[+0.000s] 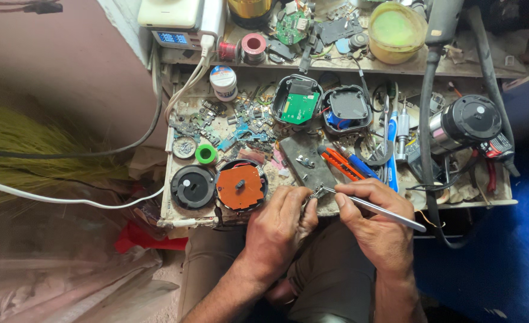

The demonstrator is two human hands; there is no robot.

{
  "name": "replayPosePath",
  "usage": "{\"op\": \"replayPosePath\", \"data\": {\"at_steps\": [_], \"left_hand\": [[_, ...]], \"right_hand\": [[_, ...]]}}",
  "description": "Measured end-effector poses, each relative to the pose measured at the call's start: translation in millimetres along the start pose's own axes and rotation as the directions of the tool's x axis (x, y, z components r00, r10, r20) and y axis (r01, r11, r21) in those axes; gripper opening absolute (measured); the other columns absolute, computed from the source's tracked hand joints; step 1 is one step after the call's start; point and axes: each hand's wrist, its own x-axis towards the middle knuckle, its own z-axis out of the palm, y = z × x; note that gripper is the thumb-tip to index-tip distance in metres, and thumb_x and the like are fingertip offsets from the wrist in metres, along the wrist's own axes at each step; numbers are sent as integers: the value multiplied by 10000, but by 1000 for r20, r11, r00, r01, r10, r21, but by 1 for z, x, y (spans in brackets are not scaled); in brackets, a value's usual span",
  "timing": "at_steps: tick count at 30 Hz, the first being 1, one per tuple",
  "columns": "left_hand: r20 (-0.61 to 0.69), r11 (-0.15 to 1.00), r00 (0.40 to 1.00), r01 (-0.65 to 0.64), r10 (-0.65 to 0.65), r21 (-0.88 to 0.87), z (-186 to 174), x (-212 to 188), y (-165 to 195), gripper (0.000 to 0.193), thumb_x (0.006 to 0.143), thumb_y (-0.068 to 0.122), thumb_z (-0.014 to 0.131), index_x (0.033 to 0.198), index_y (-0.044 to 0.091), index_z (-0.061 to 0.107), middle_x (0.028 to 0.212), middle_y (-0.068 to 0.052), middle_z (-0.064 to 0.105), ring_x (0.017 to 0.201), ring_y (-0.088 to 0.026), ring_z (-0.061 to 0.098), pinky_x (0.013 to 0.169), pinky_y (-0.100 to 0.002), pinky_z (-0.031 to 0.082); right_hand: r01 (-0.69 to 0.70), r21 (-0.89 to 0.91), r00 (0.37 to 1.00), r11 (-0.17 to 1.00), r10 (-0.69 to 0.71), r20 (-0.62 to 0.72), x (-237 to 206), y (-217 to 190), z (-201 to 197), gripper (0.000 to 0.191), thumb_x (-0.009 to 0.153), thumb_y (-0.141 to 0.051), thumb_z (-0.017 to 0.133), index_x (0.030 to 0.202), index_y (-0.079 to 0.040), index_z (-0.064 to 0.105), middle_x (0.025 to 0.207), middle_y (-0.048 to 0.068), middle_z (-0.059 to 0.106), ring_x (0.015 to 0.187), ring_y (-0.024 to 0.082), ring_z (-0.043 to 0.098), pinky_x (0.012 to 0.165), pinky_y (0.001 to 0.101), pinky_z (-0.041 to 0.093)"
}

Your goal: The person disassembles a small round speaker at a cluttered workbench, using a screwdriver to remove its back cover and then working on the internal components with tweezers and pliers, handling small parts one at a time on the bench.

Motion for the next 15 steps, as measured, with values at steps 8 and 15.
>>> {"op": "replayPosePath", "data": {"at_steps": [8,15], "left_hand": [[5,1000,1000,1,-1,-2,0,0,0,212,911,68,769,1073,48,633,956,-89,651,765,-260,709,620,-359,574],[13,1000,1000,9,-9,-10,-1,0,-1,212,914,73,764,1079,46,633,953,-92,649,767,-267,708,620,-362,575]], "right_hand": [[-24,34,1000,999,24,-7,0,0,0,137,896,-43,757,1023,5,767,896,34,714,709,33,617,606,178,486],[-52,48,999,997,53,-10,-1,1,1,128,887,-30,757,1009,9,769,874,39,708,681,36,609,581,181,479]]}}
